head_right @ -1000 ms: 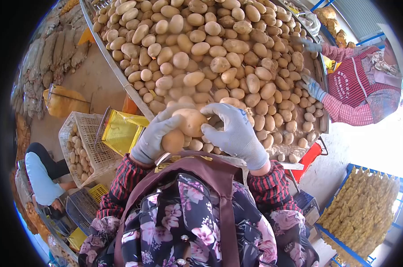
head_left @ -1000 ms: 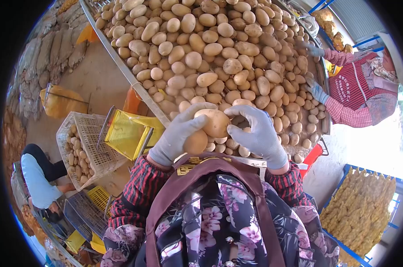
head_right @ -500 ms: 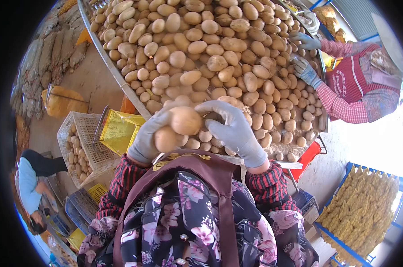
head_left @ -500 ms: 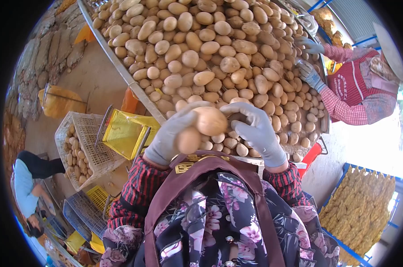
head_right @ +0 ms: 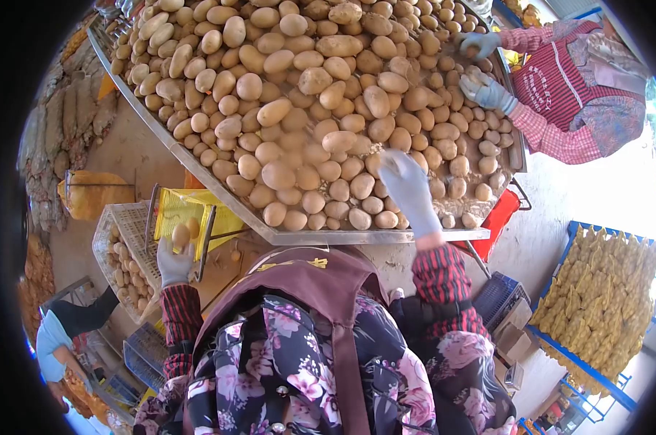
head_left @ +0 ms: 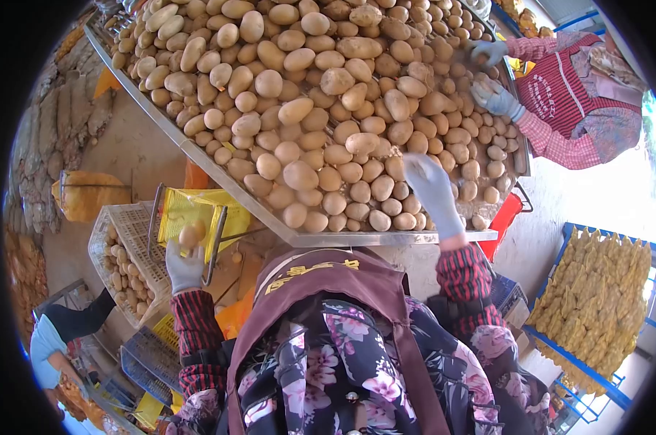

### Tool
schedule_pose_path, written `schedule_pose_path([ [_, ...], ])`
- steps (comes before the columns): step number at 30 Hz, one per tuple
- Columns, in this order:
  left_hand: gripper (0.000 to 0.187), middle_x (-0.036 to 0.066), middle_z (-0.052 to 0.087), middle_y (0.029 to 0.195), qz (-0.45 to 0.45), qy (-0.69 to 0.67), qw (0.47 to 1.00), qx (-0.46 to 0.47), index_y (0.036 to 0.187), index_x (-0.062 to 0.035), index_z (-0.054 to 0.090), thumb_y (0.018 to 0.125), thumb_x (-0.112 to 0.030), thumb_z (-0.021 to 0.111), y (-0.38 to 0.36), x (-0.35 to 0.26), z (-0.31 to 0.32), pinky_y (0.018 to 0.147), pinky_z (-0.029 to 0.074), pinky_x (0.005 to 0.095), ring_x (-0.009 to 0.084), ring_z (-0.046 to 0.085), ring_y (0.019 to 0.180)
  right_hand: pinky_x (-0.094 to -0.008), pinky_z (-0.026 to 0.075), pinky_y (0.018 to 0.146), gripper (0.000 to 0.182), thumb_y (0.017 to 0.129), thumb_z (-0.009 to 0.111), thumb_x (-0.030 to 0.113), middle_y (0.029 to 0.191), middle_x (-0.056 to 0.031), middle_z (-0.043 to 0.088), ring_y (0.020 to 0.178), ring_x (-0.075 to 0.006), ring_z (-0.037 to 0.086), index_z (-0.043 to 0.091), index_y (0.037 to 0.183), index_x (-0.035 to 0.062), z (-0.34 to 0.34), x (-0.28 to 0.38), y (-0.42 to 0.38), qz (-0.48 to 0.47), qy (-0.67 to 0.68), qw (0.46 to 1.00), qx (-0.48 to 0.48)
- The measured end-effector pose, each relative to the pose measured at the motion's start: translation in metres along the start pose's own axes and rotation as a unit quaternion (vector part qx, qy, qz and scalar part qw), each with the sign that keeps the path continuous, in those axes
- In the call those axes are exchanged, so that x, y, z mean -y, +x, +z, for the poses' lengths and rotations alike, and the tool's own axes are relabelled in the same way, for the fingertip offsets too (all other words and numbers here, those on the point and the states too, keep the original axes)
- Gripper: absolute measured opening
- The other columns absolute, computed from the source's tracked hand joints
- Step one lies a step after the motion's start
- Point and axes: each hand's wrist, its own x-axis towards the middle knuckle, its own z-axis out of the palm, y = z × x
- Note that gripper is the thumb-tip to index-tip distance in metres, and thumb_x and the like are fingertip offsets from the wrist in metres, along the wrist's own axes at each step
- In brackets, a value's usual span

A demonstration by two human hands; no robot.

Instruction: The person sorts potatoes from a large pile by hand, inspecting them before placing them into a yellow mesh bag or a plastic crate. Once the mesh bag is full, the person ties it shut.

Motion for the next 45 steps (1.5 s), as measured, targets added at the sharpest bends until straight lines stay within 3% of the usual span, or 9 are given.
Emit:
schedule_pose_path([
  [3, 0.042, 0.011, 0.056, 0.128, -0.178, -0.562, 0.802, -0.092, 0.137, -0.0061, 0.049, 0.101, -0.026, 0.058, 0.013, -0.058, 0.020, 0.110, 0.039, 0.0370, 0.0224, 0.053, 0.122, -0.0407, 0.047, 0.102, 0.045, 0.085, 0.070, 0.027, 0.130, -0.0145, 0.063, 0.122, -0.0341, 0.058, 0.064, 0.125, 0.0069, 0.039, 0.045, 0.034, -0.212, -0.093, 0.973, -0.022],
  [6, 0.044, 0.014, 0.055, 0.135, 0.064, -0.249, 0.964, -0.059, 0.137, -0.0037, 0.052, 0.096, -0.018, 0.061, 0.005, -0.151, 0.061, 0.108, 0.041, 0.0382, 0.0260, 0.052, 0.126, -0.0469, 0.043, 0.104, 0.046, 0.084, 0.069, 0.031, 0.134, -0.0127, 0.059, 0.126, -0.0371, 0.053, 0.063, 0.124, 0.0105, 0.093, 0.048, 0.047, -0.249, -0.147, 0.956, -0.041],
  [10, 0.058, 0.021, 0.051, 0.138, 0.356, 0.040, 0.932, -0.054, 0.138, -0.0021, 0.050, 0.085, -0.015, 0.069, -0.005, -0.212, 0.130, 0.112, 0.036, 0.0507, 0.0396, 0.047, 0.130, -0.0535, 0.041, 0.096, 0.030, 0.081, 0.067, 0.024, 0.123, -0.0105, 0.059, 0.114, -0.0350, 0.055, 0.065, 0.109, 0.0156, 0.091, 0.020, 0.019, -0.231, -0.303, 0.924, -0.008],
  [19, 0.074, 0.017, 0.036, 0.155, 0.355, 0.255, 0.899, 0.018, 0.152, -0.0105, 0.038, 0.085, -0.025, 0.066, -0.024, -0.241, 0.181, 0.117, 0.006, 0.0667, 0.0386, 0.031, 0.146, -0.0503, 0.038, 0.101, 0.047, 0.080, 0.074, 0.033, 0.119, -0.0172, 0.062, 0.114, -0.0378, 0.055, 0.061, 0.119, 0.0107, 0.001, -0.048, 0.039, -0.168, -0.259, 0.936, -0.168],
  [28, 0.053, 0.018, 0.043, 0.149, 0.480, 0.236, 0.844, 0.047, 0.138, -0.0121, 0.054, 0.086, -0.017, 0.064, 0.033, -0.313, 0.223, 0.116, 0.026, 0.0567, 0.0377, 0.035, 0.143, -0.0457, 0.042, 0.097, 0.066, 0.078, 0.073, 0.058, 0.111, -0.0140, 0.071, 0.109, -0.0332, 0.064, 0.062, 0.117, 0.0059, -0.008, 0.016, 0.112, -0.011, -0.427, 0.896, 0.124],
  [34, 0.050, 0.016, 0.057, 0.135, 0.203, -0.247, 0.900, 0.297, 0.138, -0.0052, 0.053, 0.093, -0.024, 0.065, 0.019, -0.357, 0.219, 0.111, 0.037, 0.0496, 0.0291, 0.050, 0.131, -0.0387, 0.048, 0.100, 0.062, 0.075, 0.083, 0.024, 0.117, -0.0147, 0.068, 0.114, -0.0288, 0.064, 0.059, 0.129, 0.0052, -0.036, 0.031, 0.058, -0.038, 0.046, 0.993, 0.104],
  [37, 0.045, 0.011, 0.060, 0.131, -0.191, -0.631, 0.588, 0.470, 0.136, -0.0015, 0.052, 0.099, -0.023, 0.062, -0.006, -0.367, 0.206, 0.103, 0.049, 0.0425, 0.0205, 0.055, 0.127, -0.0359, 0.048, 0.099, 0.056, 0.079, 0.079, 0.020, 0.120, -0.0155, 0.065, 0.114, -0.0249, 0.062, 0.059, 0.130, 0.0069, -0.036, 0.031, 0.068, -0.132, 0.109, 0.982, 0.075],
  [40, 0.044, 0.011, 0.061, 0.125, 0.045, -0.328, 0.853, 0.404, 0.137, -0.0016, 0.050, 0.101, -0.026, 0.059, -0.004, -0.334, 0.208, 0.099, 0.053, 0.0399, 0.0238, 0.059, 0.121, -0.0410, 0.048, 0.100, 0.051, 0.077, 0.075, 0.018, 0.119, -0.0186, 0.064, 0.111, -0.0363, 0.060, 0.062, 0.126, 0.0080, -0.058, 0.003, 0.113, -0.168, -0.197, 0.960, -0.111],
  [45, 0.033, 0.011, 0.061, 0.106, -0.236, -0.652, 0.566, 0.445, 0.110, -0.0038, 0.058, 0.106, -0.036, 0.050, 0.009, -0.329, 0.210, 0.085, 0.056, 0.0359, 0.0258, 0.063, 0.099, -0.0458, 0.053, 0.088, 0.045, 0.084, 0.071, 0.021, 0.119, -0.0170, 0.066, 0.099, -0.0337, 0.064, 0.061, 0.125, 0.0059, -0.052, -0.074, 0.166, -0.201, -0.233, 0.946, -0.097],
])
